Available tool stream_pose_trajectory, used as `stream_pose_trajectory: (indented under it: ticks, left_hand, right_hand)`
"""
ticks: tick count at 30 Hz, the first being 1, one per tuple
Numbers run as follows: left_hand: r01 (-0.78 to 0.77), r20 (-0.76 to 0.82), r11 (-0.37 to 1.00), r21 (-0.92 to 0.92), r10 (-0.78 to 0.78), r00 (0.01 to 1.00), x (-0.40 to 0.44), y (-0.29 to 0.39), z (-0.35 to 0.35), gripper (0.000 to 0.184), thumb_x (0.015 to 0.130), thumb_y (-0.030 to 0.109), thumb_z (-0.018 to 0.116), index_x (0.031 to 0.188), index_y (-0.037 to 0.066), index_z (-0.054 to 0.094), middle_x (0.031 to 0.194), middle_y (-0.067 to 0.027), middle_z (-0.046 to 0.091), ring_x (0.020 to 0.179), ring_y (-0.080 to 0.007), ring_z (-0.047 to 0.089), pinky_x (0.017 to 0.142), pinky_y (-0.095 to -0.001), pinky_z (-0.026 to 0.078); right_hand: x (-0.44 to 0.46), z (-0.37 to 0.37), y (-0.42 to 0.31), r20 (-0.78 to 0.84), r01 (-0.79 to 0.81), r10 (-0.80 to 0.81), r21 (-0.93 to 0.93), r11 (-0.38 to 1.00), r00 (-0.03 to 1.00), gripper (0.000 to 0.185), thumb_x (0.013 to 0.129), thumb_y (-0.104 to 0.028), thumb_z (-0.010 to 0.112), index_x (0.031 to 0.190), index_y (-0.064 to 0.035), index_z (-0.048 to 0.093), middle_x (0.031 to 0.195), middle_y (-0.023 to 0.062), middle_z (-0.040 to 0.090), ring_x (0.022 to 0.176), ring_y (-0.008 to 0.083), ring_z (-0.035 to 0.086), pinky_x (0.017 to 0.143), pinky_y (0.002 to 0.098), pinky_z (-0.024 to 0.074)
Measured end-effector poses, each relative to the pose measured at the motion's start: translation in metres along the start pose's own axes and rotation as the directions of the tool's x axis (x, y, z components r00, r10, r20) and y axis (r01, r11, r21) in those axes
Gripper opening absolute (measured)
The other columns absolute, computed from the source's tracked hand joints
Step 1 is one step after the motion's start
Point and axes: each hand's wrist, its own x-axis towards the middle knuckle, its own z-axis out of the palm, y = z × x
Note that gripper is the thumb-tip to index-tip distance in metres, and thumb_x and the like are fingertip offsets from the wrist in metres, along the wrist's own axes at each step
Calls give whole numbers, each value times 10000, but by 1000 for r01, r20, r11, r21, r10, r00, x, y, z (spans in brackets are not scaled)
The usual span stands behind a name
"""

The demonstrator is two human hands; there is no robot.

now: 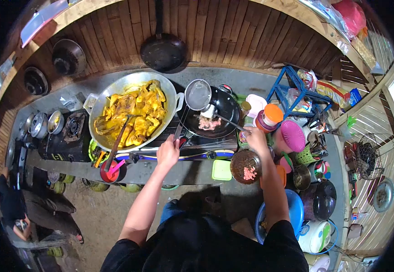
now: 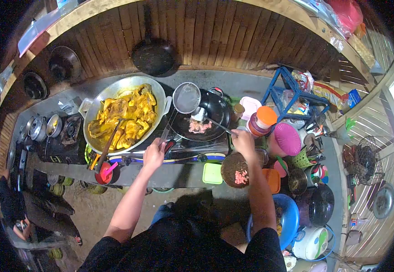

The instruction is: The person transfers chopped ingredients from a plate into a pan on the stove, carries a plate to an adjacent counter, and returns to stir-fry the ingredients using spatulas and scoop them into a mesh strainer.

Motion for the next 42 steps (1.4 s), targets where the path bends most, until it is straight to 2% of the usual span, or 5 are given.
stream_pose_trajectory:
  ticks: [10, 26, 31, 37, 42]
  left_hand:
    - [19, 34, 1000, 14, -20, 999, -3, 11, -7, 215, 949, 285, 511, 1046, 100, 564, 863, -234, 669, 847, -451, 632, 723, -562, 480]
    - [9, 17, 1000, 25, -9, 1000, -5, 9, -4, 231, 951, 282, 507, 1062, 85, 558, 866, -234, 672, 842, -447, 636, 724, -563, 480]
    - [1, 36, 1000, 25, -2, 999, -7, 14, -3, 222, 950, 274, 508, 1043, 78, 555, 860, -232, 672, 839, -446, 638, 722, -564, 481]
    - [-25, 30, 1000, 19, 24, 999, -5, 9, 3, 205, 944, 256, 516, 1007, 66, 558, 837, -238, 666, 819, -450, 634, 711, -563, 481]
    - [-59, 10, 998, -17, 59, 998, -2, 3, 10, 197, 940, 239, 522, 985, 53, 566, 825, -246, 660, 806, -455, 626, 710, -562, 479]
  right_hand:
    - [20, 30, 16, -99, -56, 43, -135, 989, 994, 269, 860, -155, 595, 1082, -33, 685, 832, 226, 675, 813, 381, 667, 752, 457, 515]
    - [10, 10, 14, 137, 18, -36, 132, 991, 990, 257, 855, -137, 579, 1077, -85, 696, 948, 221, 666, 889, 394, 644, 787, 458, 504]
    - [-3, -17, 19, -76, 74, -78, -57, 996, 994, 254, 848, -124, 564, 1050, -47, 698, 837, 256, 649, 795, 395, 654, 718, 473, 514]
    - [-16, -12, 12, 6, -81, 86, -263, 961, 996, 241, 849, -113, 568, 1041, -33, 691, 832, 274, 641, 812, 406, 655, 744, 498, 511]
    - [-25, -3, 6, 43, 16, -15, -31, 999, 999, 267, 855, -119, 567, 1073, -9, 674, 895, 288, 637, 877, 416, 641, 793, 480, 505]
